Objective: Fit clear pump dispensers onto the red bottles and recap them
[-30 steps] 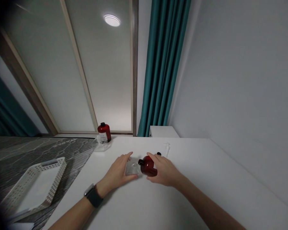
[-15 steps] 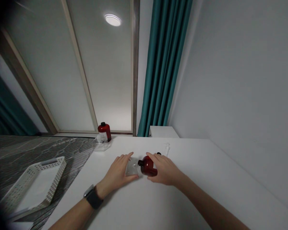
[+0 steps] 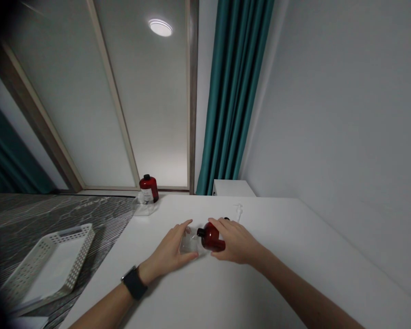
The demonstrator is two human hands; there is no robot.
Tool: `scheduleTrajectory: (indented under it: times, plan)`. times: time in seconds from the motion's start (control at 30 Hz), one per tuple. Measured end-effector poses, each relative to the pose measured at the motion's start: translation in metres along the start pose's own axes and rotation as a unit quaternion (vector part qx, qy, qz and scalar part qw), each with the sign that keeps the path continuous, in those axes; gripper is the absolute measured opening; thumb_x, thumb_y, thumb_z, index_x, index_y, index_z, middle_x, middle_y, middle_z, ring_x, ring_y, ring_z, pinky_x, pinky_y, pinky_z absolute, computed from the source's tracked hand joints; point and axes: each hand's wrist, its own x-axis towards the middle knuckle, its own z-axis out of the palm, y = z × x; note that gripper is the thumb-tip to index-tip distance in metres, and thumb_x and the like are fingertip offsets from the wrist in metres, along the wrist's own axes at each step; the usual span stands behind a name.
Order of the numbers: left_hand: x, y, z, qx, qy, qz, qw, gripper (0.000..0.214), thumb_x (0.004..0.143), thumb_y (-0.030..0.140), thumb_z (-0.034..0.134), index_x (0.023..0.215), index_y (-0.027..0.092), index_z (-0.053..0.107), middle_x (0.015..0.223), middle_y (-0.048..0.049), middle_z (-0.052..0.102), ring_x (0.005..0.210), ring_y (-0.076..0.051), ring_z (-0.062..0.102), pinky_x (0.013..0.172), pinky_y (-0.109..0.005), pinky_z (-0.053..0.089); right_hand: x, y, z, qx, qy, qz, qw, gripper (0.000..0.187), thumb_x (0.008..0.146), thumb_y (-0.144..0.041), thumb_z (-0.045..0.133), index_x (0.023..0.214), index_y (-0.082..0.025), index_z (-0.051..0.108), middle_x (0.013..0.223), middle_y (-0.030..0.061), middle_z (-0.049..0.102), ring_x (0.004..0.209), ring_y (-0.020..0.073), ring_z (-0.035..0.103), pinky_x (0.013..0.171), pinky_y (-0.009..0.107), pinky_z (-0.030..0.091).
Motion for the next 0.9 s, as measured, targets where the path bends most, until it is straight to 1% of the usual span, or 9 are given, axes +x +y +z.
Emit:
scheduleTrajectory:
  times: [0.17, 0.27, 0.53, 0.73, 0.9]
  plan:
    - [0.0, 0.0, 0.001, -0.041, -0.007, -0.012, 0.999, 0.086, 0.071, 0.037, 0.082, 0.141, 0.013, 0.039, 0.119, -0.0156, 0.059, 0.11, -0.031, 0.058, 0.099, -0.049, 0.047, -0.001, -0.002, -0.004, -0.009, -0.007, -0.007, 1.0, 0.079, 0.07, -0.031, 0.072, 0.142, -0.016, 0.044, 0.127, 0.0169, 0.062, 0.111, 0.0339, 0.063, 0.095, 0.048, 0.05]
    - [0.0, 0.0, 0.002, -0.063, -0.01, -0.016, 0.998, 0.086, 0.071, 0.035, 0.082, 0.141, 0.012, 0.037, 0.123, -0.0167, 0.058, 0.112, -0.031, 0.058, 0.101, -0.048, 0.046, -0.001, -0.002, -0.005, -0.018, -0.008, -0.013, 1.0, 0.08, 0.071, -0.032, 0.072, 0.144, -0.017, 0.043, 0.127, 0.0166, 0.063, 0.111, 0.0344, 0.062, 0.096, 0.049, 0.049]
    - [-0.001, -0.003, 0.005, -0.09, -0.005, -0.011, 0.996, 0.087, 0.071, 0.035, 0.082, 0.142, 0.012, 0.037, 0.126, -0.0166, 0.056, 0.113, -0.03, 0.058, 0.103, -0.048, 0.046, 0.001, -0.002, -0.009, -0.03, -0.017, -0.026, 0.999, 0.085, 0.072, -0.032, 0.072, 0.148, -0.018, 0.038, 0.123, 0.0159, 0.064, 0.107, 0.0335, 0.063, 0.091, 0.047, 0.05]
    - [-0.002, -0.004, 0.009, -0.1, 0.011, -0.012, 0.995, 0.087, 0.07, 0.036, 0.082, 0.142, 0.013, 0.038, 0.128, -0.017, 0.056, 0.112, -0.03, 0.059, 0.103, -0.048, 0.047, 0.002, -0.002, -0.011, -0.035, -0.022, -0.024, 0.999, 0.086, 0.072, -0.032, 0.072, 0.15, -0.018, 0.037, 0.123, 0.0153, 0.064, 0.108, 0.033, 0.062, 0.092, 0.046, 0.048]
    - [-0.002, -0.005, 0.012, -0.108, 0.021, -0.011, 0.994, 0.084, 0.071, 0.035, 0.082, 0.14, 0.016, 0.04, 0.129, -0.0151, 0.057, 0.114, -0.03, 0.058, 0.104, -0.05, 0.046, 0.001, -0.002, -0.014, -0.036, -0.029, -0.02, 0.999, 0.088, 0.072, -0.032, 0.072, 0.151, -0.02, 0.035, 0.125, 0.0144, 0.064, 0.109, 0.0331, 0.062, 0.093, 0.046, 0.048]
